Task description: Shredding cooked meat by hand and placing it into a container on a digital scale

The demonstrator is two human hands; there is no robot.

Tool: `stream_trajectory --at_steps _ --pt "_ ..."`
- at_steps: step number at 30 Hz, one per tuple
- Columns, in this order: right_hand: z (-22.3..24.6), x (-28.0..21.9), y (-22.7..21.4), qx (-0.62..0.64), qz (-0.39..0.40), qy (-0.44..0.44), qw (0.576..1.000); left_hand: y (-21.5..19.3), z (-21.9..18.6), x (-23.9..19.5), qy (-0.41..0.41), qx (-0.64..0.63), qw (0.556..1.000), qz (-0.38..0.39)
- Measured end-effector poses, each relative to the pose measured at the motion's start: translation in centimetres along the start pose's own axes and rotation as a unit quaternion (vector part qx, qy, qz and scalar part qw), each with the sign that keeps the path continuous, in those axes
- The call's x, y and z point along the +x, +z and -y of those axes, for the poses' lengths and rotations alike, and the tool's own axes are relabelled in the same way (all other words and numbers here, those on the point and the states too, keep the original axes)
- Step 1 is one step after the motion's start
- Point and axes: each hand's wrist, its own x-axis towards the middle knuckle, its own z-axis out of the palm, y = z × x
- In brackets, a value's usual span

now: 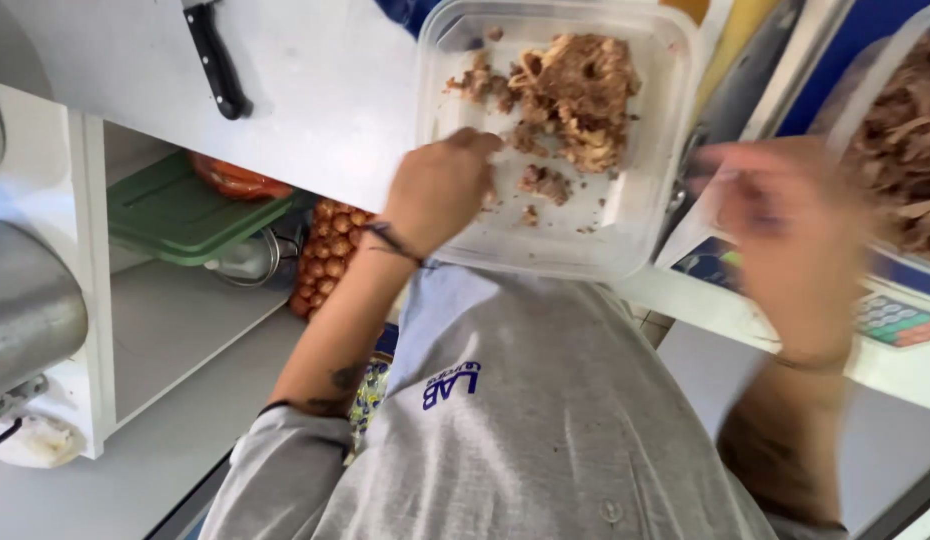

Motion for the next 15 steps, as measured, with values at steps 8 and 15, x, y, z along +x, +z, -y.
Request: stream_trajectory --at_steps 8,15 --pt "-0.9 2.3 21.5 -0.275 0.231 -0.012 0.933 6.0 2.6 -0.5 0.062 0.118 0.983 0.130" --pt "4.5 3.4 14.6 0.249 0.121 0.144 0.950 0.7 0.6 -0.3 0.053 -0.131 0.987 0.079"
